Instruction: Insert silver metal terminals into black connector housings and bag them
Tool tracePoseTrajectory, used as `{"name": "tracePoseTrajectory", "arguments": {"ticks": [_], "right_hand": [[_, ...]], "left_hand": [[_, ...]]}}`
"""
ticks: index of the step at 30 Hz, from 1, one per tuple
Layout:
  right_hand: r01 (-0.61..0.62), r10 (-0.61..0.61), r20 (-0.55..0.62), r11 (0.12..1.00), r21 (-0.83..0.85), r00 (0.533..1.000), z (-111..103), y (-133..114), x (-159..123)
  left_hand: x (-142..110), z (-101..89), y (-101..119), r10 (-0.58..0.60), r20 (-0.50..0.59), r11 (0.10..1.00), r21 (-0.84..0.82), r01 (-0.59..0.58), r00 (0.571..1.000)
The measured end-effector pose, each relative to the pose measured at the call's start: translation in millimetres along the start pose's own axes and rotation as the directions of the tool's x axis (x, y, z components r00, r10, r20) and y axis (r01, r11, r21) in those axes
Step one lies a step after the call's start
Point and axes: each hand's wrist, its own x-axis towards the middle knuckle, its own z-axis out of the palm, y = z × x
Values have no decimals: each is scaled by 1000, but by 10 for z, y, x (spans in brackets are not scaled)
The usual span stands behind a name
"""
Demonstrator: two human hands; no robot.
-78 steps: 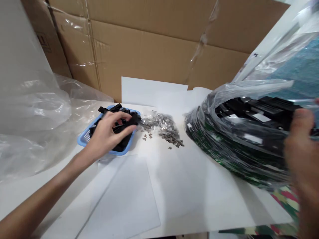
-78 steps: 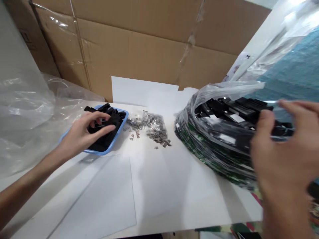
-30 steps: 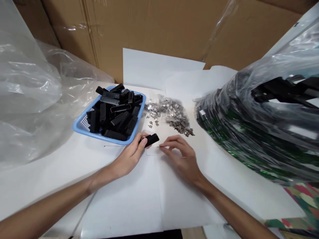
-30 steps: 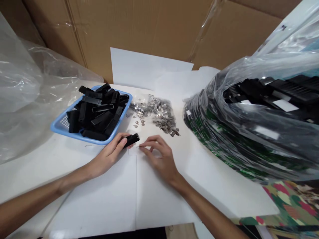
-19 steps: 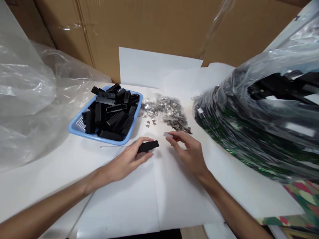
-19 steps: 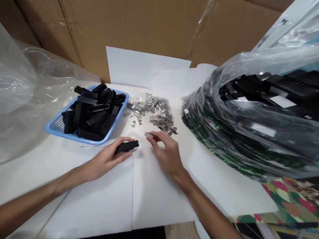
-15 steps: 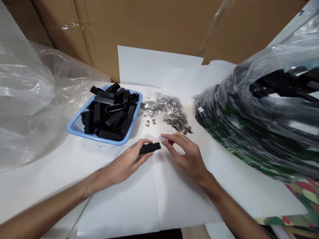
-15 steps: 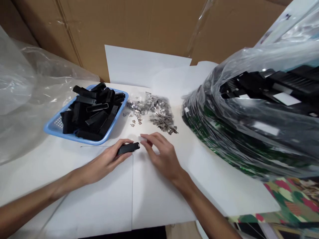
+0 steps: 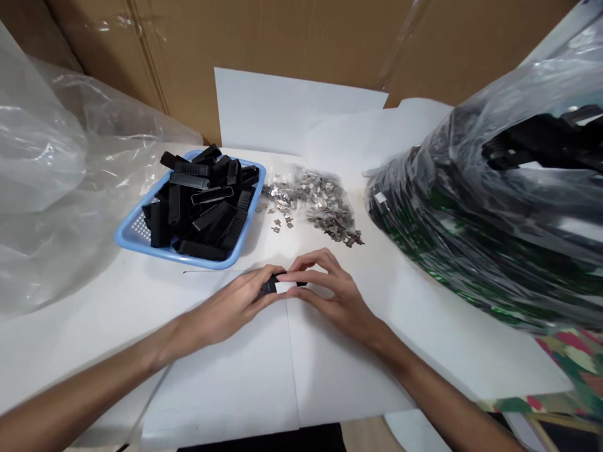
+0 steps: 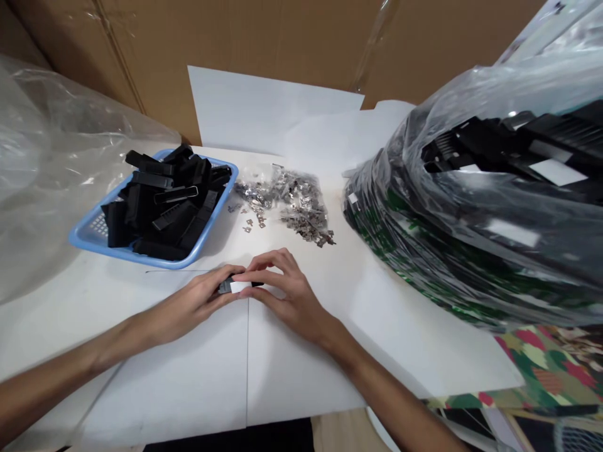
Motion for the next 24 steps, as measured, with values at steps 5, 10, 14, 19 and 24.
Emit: {"name": "tracePoseTrajectory", "arguments": {"ticks": [5,10,14,19,24], "right_hand": [[-74,75,-11,995,72,997,80,46,-25],[-79,79,4,993,84,997,71,50,-15],[-164,166,-1,980,112,986,108,-13,-16],[-356,356,36,916,183,934,-1,53,8],[-461,395,-345,878,-133,852,-412,453,1]], "left_hand": [[-15,1,12,0,-3,1000,-22,0,1000],[-14,16,-10,-10,-12,1000,-29,10,1000],[-26,14,-9,-33,-17,999,-40,32,999],[-33,1,28,-42,-25,998,-42,41,999],[-21,-39,16,-97,-18,993,-70,95,995]]}}
